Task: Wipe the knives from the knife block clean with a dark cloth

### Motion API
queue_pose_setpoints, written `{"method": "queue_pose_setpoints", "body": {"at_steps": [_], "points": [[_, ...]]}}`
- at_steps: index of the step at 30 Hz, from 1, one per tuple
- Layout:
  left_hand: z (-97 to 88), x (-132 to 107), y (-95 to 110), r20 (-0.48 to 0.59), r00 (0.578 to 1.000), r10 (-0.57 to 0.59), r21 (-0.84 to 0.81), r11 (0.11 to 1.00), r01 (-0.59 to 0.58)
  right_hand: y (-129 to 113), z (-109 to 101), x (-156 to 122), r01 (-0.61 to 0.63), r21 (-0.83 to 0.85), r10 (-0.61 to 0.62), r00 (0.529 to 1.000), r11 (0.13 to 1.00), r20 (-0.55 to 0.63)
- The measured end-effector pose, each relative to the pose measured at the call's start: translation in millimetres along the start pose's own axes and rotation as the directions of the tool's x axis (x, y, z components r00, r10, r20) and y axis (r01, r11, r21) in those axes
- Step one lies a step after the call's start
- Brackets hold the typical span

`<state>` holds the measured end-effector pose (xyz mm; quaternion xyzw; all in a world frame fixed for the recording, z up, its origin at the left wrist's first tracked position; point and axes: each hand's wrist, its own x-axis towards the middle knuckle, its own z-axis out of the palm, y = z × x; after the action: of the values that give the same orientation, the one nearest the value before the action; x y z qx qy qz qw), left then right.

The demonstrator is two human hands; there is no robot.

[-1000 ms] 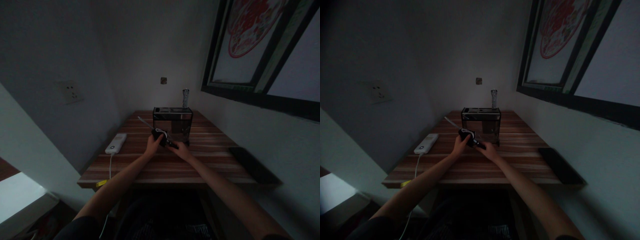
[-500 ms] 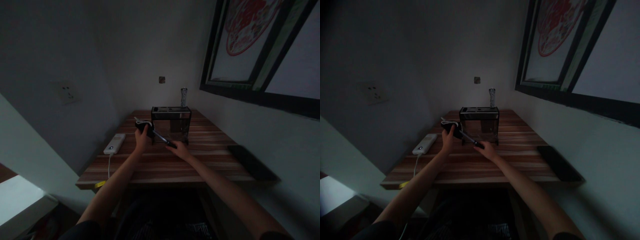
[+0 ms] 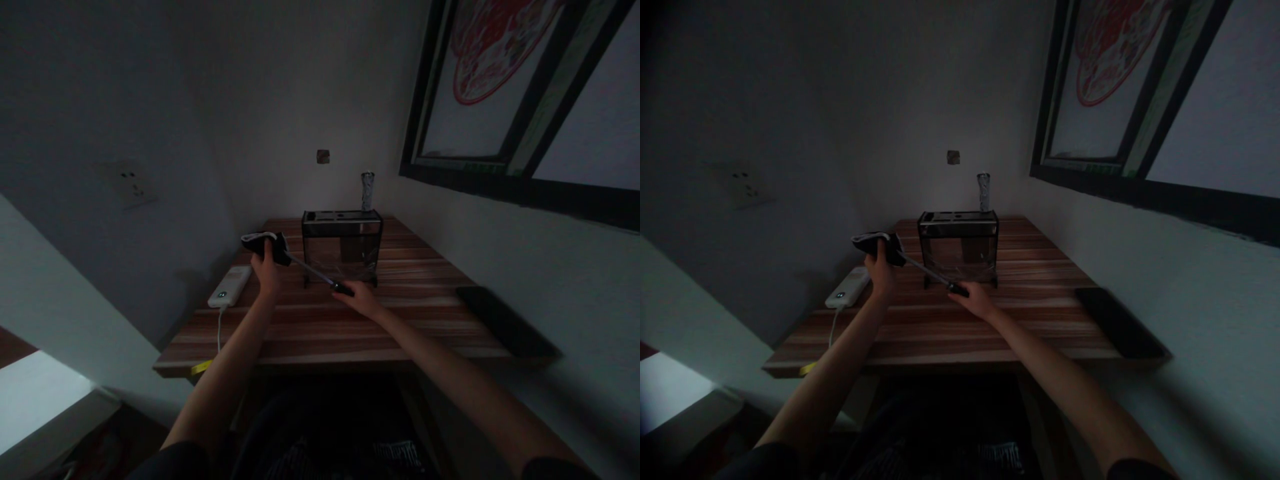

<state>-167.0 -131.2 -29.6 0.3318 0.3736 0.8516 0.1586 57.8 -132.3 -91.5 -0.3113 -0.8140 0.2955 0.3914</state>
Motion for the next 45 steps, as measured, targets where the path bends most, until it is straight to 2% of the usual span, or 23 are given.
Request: {"method": "queue_pose_setpoints", "body": {"at_steps": [9,15,19,25,35,40,45], "points": [[2.9,-13.5,-6.3,0.064,0.997,-0.032,0.104,0.994,0.026,4.5,-1.4,-0.6,-0.006,0.001,0.006,1.0,1.0,0.023],[8.7,-35.7,-6.6,0.198,0.978,-0.064,0.183,0.983,0.027,4.8,-1.2,-0.5,-0.025,-0.025,0.025,1.0,0.999,0.001],[11.1,-50.3,-12.6,0.297,0.948,-0.112,0.247,0.968,0.037,3.9,-1.9,-0.6,-0.022,-0.006,0.022,1.0,1.0,-0.019],[11.9,-66.6,-19.9,0.467,0.871,-0.152,0.295,0.956,0.009,1.3,-2.9,-0.3,-0.059,0.007,0.059,0.998,0.998,-0.015],[13.1,-85.6,-31.8,0.635,0.735,-0.239,0.339,0.941,0.013,5.8,-3.8,1.1,-0.045,0.077,0.045,0.999,0.996,0.0],[14.4,-84.8,-27.4,0.632,0.729,-0.263,0.355,0.935,0.03,6.8,-4.9,1.7,-0.042,0.065,0.042,0.999,0.997,-0.001],[15.6,-83.1,-22.4,0.624,0.74,-0.25,0.365,0.931,0.006,-0.8,-5.9,1.5,-0.065,0.06,0.065,0.998,0.996,-0.005]]}}
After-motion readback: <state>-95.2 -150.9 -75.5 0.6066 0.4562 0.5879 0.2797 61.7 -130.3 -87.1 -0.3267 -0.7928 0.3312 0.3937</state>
